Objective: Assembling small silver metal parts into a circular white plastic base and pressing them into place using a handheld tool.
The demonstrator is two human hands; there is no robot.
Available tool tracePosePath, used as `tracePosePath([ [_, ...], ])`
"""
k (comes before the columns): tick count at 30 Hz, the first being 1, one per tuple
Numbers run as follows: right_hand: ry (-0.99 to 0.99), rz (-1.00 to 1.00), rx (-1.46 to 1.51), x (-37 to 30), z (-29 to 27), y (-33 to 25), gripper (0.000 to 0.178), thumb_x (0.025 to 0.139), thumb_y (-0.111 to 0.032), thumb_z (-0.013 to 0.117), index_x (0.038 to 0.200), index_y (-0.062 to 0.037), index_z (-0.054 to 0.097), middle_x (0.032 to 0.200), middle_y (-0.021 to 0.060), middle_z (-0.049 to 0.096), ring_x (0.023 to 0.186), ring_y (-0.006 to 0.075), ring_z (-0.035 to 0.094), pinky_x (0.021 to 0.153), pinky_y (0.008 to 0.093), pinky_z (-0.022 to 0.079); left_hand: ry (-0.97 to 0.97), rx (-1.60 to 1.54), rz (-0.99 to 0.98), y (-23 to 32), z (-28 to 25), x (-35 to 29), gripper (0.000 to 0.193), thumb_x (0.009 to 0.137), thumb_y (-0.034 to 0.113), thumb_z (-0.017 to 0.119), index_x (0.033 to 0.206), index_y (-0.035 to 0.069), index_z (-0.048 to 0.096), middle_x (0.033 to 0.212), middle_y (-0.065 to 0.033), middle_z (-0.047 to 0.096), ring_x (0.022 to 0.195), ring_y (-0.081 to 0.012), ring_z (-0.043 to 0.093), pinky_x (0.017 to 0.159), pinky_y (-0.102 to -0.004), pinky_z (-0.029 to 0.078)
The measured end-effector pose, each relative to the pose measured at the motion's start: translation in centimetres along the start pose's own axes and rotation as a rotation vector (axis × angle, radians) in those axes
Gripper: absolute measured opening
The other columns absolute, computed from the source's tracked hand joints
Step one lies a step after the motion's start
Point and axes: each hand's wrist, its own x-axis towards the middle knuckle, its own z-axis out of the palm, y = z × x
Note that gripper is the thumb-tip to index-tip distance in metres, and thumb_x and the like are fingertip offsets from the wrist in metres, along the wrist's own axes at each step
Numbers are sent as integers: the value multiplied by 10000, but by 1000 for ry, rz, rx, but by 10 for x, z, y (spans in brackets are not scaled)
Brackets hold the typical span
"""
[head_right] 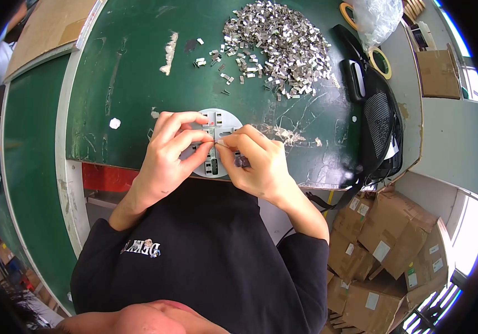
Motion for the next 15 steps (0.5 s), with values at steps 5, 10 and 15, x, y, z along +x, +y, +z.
tracePosePath([
  [5,-109,-42,5,14,-7,5,134,727,86,702,814,-9,666,796,51,646,531,144,466,483,247,378,4,-39,-22,-3,-4,-3,192,746,-59,735,906,30,676,1178,-59,607,889,-180,521,753,-269,470],
  [10,-240,-96,-43,25,-12,3,153,721,88,679,839,-8,660,813,61,641,526,174,485,483,272,395,33,-68,-53,-6,-5,-9,200,738,-56,737,901,35,667,1162,-62,602,872,-188,534,753,-275,474],
  [15,-326,-123,-104,31,-12,-2,168,720,88,658,856,-9,643,823,73,631,532,202,498,493,299,407,71,-73,-56,-10,-5,-10,191,736,-60,734,888,32,665,1138,-62,611,856,-187,544,724,-272,464],
])
